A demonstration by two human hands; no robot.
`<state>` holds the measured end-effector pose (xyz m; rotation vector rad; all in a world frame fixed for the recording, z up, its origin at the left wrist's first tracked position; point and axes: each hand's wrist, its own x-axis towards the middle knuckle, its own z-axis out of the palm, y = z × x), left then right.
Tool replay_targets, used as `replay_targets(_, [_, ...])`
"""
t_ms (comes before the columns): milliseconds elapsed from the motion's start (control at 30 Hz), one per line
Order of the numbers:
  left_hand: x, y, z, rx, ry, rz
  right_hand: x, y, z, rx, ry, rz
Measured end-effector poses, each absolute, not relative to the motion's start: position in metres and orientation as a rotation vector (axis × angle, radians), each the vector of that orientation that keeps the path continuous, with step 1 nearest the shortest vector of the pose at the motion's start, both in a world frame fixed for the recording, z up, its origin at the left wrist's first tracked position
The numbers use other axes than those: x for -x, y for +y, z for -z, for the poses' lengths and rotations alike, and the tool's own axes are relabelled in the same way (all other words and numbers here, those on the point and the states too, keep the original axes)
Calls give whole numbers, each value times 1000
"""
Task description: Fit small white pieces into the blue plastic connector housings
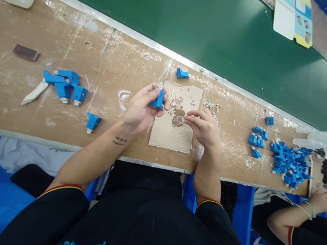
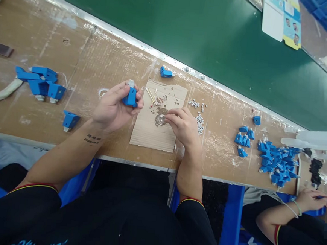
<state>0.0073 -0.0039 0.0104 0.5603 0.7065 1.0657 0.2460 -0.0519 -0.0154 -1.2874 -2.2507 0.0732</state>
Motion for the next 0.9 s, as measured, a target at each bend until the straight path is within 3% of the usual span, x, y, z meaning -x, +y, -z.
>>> replay_targets(900, [-5, 0, 14, -720, 657, -1199, -248, -52, 13, 1330, -2307, -80])
